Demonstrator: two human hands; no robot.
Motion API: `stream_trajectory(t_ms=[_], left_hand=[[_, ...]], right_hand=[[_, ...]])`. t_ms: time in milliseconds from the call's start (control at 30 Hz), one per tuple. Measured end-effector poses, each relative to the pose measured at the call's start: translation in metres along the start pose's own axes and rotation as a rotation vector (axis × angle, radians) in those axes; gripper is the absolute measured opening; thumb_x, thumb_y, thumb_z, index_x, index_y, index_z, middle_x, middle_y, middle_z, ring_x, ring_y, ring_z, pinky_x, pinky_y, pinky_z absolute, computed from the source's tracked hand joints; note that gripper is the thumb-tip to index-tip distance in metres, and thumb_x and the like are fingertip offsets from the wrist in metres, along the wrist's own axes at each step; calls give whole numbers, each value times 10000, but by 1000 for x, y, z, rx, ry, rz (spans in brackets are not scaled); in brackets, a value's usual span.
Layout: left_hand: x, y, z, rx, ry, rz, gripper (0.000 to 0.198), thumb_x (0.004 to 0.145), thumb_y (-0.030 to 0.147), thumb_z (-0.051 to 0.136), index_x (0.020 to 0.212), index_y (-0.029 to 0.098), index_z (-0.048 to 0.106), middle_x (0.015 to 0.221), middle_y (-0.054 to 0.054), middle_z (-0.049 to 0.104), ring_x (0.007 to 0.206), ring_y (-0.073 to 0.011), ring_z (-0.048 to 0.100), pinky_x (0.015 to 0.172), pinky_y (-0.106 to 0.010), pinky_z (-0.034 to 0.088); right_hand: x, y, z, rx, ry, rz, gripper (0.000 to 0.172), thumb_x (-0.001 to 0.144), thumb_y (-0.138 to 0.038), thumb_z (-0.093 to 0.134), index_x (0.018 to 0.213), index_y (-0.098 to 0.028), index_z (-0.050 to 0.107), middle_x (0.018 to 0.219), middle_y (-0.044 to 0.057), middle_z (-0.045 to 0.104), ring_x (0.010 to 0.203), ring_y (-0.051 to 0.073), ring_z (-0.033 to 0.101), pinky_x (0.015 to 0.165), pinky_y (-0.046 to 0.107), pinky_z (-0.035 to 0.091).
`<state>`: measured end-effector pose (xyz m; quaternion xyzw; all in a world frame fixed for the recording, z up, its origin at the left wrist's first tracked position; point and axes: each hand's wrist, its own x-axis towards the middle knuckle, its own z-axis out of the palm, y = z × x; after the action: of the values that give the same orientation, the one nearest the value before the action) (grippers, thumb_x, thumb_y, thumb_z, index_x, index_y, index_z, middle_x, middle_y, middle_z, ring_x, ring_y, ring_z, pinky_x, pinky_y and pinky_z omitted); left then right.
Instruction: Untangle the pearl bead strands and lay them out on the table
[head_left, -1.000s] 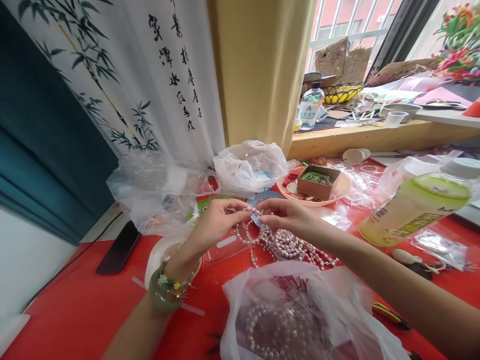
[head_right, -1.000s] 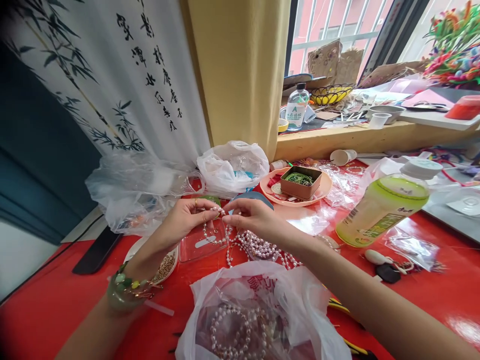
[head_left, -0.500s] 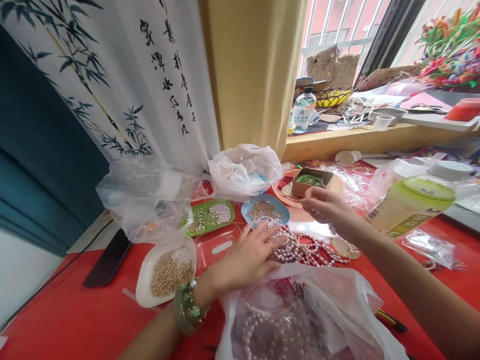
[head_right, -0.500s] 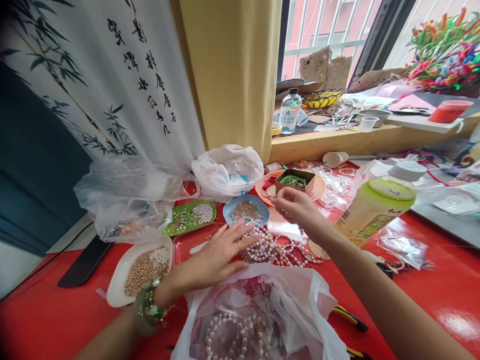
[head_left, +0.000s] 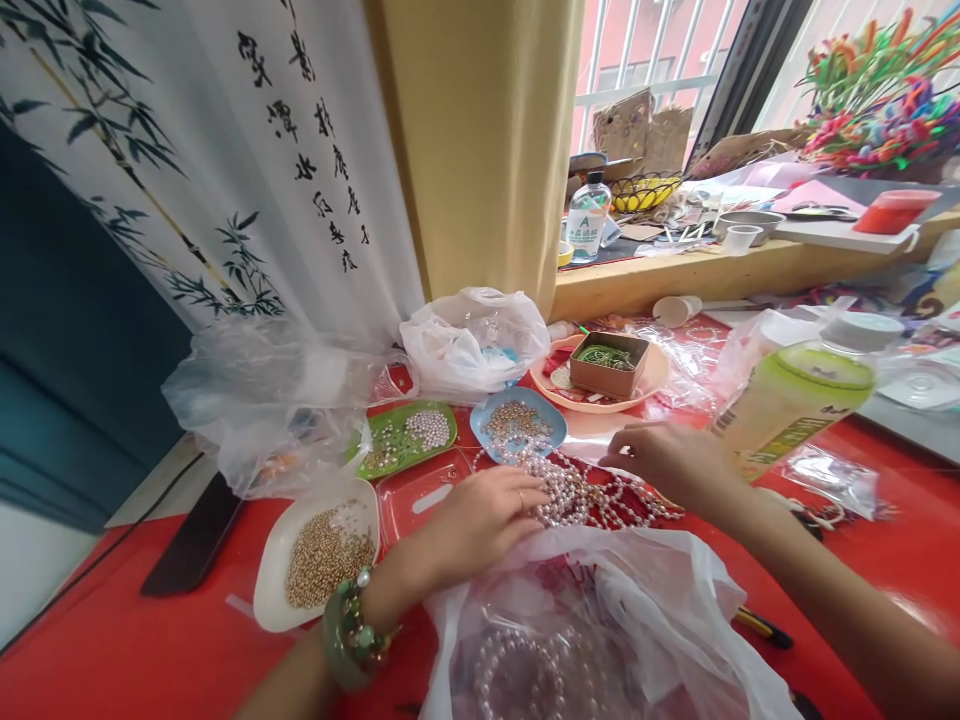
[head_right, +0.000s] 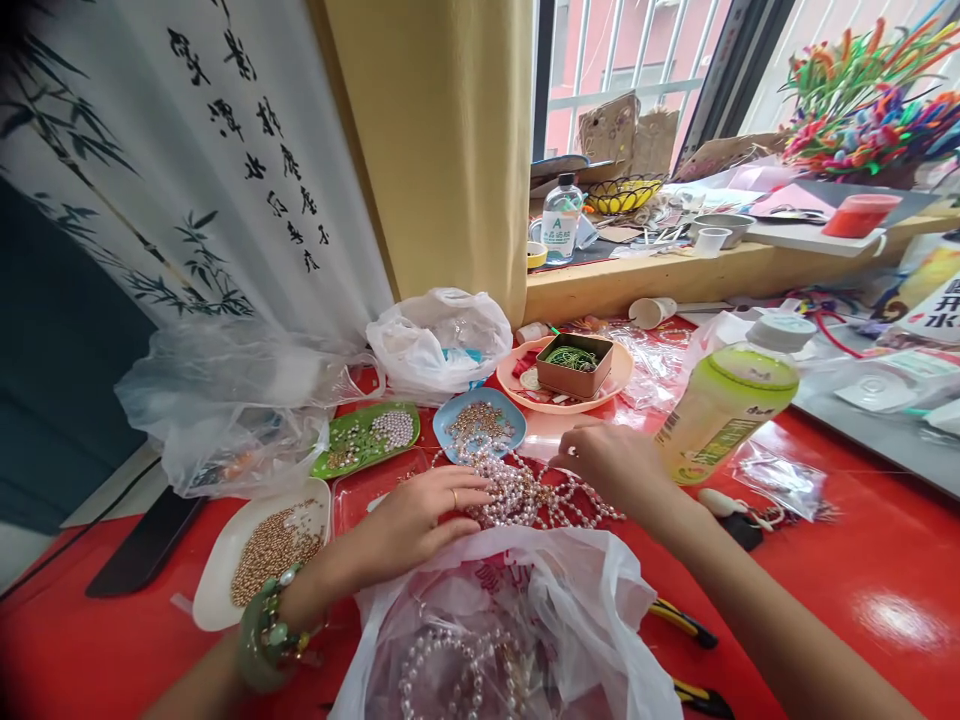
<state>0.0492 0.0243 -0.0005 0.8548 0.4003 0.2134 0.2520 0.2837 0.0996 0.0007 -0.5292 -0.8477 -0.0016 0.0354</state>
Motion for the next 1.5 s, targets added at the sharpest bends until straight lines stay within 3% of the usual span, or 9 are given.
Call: stream_trajectory(t_ms=[167,333,567,733,933,1033,1300,1400,1500], left_hand=[[1,-6,-6,-476,194,-314,241,819,316,524,934,163,670,979,-89,681,915,-196,609,852,-338,441],[4,-14,-8,-998,281,-498,395,823,428,484,854,76,662,788,-122,702,742,-175,652,771,-309,480],[-2,-20,-17,-1484,291,-509,315,780,385,577,963,137,645,952,-112,673,744,-141,634,633,-231,497],[-4,-19,-19,-1470,368,-565,163,647,170,715,800,119,690,724,-53,687,639,-104,618,632,-208,485],[-2,-18,-18,-1244,522,-685,201,597,248,743,729,105,693,673,-75,695,520,-101,587,472,-203,439],[-2,-13,-18,-1193,527,-703,213,558,271,760,665,105,682,636,-68,688,502,-105,578,490,-227,457],[-4,-6,-14,-907,539,-571,213,543,305,761,583,132,645,557,-26,644,502,-108,550,543,-245,452],[-7,-2,-19,-1038,364,-364,420,594,513,685,817,157,682,860,-88,691,779,-183,622,745,-306,475],[-9,1,-22,-1225,178,-192,640,722,677,400,1050,178,630,1183,-111,576,1096,-222,515,944,-339,377]], right_hand=[[10,5,-21,51,50,-81,244,820,-369,501,839,-220,693,851,66,706,748,227,637,585,292,424],[16,-22,-31,232,355,-300,279,840,-326,478,986,-182,667,952,94,674,754,205,623,641,314,448],[17,-58,-27,320,320,-650,284,863,-211,416,1033,-197,644,683,39,573,580,132,511,530,262,391],[17,-59,-26,351,207,-654,352,843,-198,409,1145,-243,585,709,30,567,568,127,490,529,257,374],[18,-51,-36,601,279,-141,395,799,-389,488,1119,-181,589,623,9,540,487,119,403,468,262,341],[17,-51,-39,737,163,-52,408,784,-483,491,1021,-184,636,643,15,542,500,114,404,451,255,329],[3,-66,-43,807,-68,-278,349,782,-427,536,1053,-225,625,526,-44,410,473,92,347,421,227,266],[-2,-67,-47,889,-92,-355,219,806,-328,500,864,-214,678,536,-22,501,470,87,387,421,220,290],[-4,-67,-54,986,-194,-494,209,791,-200,470,796,-193,679,566,-13,554,478,86,433,429,211,324]])
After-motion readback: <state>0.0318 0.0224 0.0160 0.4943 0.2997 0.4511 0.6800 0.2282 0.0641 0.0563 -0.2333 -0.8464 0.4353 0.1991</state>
